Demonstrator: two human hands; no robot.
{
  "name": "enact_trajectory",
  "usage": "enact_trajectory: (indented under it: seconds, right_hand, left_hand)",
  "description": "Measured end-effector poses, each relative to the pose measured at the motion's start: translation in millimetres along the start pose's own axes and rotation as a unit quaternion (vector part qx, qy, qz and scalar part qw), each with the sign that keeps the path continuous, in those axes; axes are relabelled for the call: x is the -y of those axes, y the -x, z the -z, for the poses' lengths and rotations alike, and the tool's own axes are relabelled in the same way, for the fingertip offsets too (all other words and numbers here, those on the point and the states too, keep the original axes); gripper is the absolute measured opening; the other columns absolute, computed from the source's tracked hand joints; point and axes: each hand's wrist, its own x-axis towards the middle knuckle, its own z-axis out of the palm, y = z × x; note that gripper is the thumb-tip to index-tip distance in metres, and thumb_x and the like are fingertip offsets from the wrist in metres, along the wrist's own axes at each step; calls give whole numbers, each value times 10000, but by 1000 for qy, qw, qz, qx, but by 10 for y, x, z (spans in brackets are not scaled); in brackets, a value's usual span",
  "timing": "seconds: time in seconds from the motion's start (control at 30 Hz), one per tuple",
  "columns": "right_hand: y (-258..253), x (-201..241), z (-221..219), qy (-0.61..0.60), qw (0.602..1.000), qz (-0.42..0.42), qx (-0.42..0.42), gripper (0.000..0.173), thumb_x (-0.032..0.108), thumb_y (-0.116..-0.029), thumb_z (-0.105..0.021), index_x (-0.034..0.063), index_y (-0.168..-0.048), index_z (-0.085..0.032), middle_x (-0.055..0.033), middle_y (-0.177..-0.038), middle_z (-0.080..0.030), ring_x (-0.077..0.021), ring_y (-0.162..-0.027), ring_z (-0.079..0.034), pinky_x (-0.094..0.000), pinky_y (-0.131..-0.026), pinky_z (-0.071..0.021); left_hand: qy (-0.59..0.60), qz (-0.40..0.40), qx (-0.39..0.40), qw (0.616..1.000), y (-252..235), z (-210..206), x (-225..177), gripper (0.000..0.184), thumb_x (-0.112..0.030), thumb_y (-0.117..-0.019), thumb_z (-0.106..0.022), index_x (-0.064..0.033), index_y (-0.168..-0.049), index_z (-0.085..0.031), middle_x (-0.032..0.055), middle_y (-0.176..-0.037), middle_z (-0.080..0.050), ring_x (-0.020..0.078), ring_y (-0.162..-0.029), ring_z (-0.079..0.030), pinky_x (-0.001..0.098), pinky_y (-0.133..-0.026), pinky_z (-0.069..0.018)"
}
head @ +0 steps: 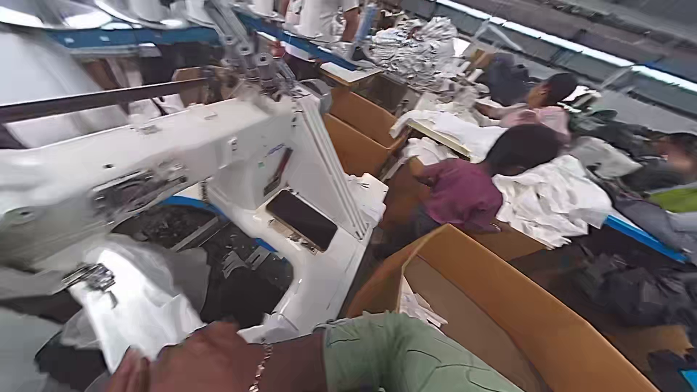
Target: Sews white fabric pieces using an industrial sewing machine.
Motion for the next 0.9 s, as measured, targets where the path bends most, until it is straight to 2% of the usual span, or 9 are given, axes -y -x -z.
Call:
enact_trajectory:
  seconds: [0.07,0.1,0.13,0.2,0.27,0.47,0.67,0.8,0.9]
  right_hand:
    - [93,102,110,51,994,-34,91,169,-18,-985,-545,-66,-1052,-692,-227,-968,-711,-380,-949,-703,-513,-785,-552]
    - [106,110,136,97,990,-34,99,182,-33,-979,-543,-65,-1085,-687,-232,-965,-706,-396,-941,-701,-524,-765,-549]
    - [131,61,63,151,988,4,23,160,-21,-939,-586,-32,-1021,-723,-194,-854,-714,-365,-830,-722,-491,-678,-563]
    - [79,-96,-142,225,947,121,-195,106,70,-854,-641,58,-808,-736,-81,-599,-630,-249,-543,-662,-362,-463,-498]
    - [-24,-171,-216,255,910,177,-274,142,102,-865,-611,86,-756,-700,-50,-568,-602,-211,-494,-613,-315,-438,-445]
    - [-84,-279,-309,267,886,193,-326,200,129,-923,-572,89,-790,-717,-44,-644,-630,-187,-546,-594,-272,-495,-451]
    - [-164,-365,-428,222,867,236,-378,209,150,-953,-551,104,-877,-740,-26,-670,-581,-164,-620,-537,-248,-577,-418]
    - [-289,-412,-474,128,889,211,-385,139,170,-939,-617,148,-874,-737,-62,-841,-594,-106,-815,-576,-130,-729,-458]
    - [-396,-463,-529,79,892,209,-393,164,143,-943,-628,125,-850,-762,-74,-851,-674,-71,-831,-645,-105,-764,-495]
  left_hand:
    - [-82,17,-22,996,30,46,-334,324,-79,-1025,-517,164,-1165,-680,285,-1016,-737,283,-921,-753,428,-889,-588]
    - [-107,24,-44,993,23,7,-469,333,-92,-1015,-518,143,-1171,-695,272,-1000,-748,291,-896,-763,431,-864,-596]
    - [-119,28,-68,990,10,-38,-565,348,-117,-1003,-506,113,-1156,-717,229,-956,-761,247,-846,-762,389,-824,-601]
    - [-98,40,-95,990,-19,-67,-663,341,-114,-983,-504,80,-1129,-744,178,-861,-764,219,-749,-747,383,-736,-598]
    - [-56,56,-88,993,-59,-39,-667,314,-93,-992,-521,55,-1144,-751,158,-821,-758,244,-727,-743,437,-714,-596]
    - [-36,53,-82,995,-96,-93,-653,298,-100,-984,-518,6,-1097,-772,102,-652,-675,201,-562,-647,385,-557,-520]
    - [12,77,-82,994,-224,-84,-559,319,-131,-1006,-489,-22,-1067,-782,97,-807,-752,175,-749,-729,389,-695,-572]
    - [15,57,-125,990,-135,-135,-623,195,-75,-908,-592,2,-850,-761,73,-686,-584,147,-657,-586,281,-629,-491]
    - [1,-5,-190,982,-127,-258,-527,200,-69,-883,-616,-6,-703,-676,58,-649,-511,111,-647,-530,196,-618,-442]
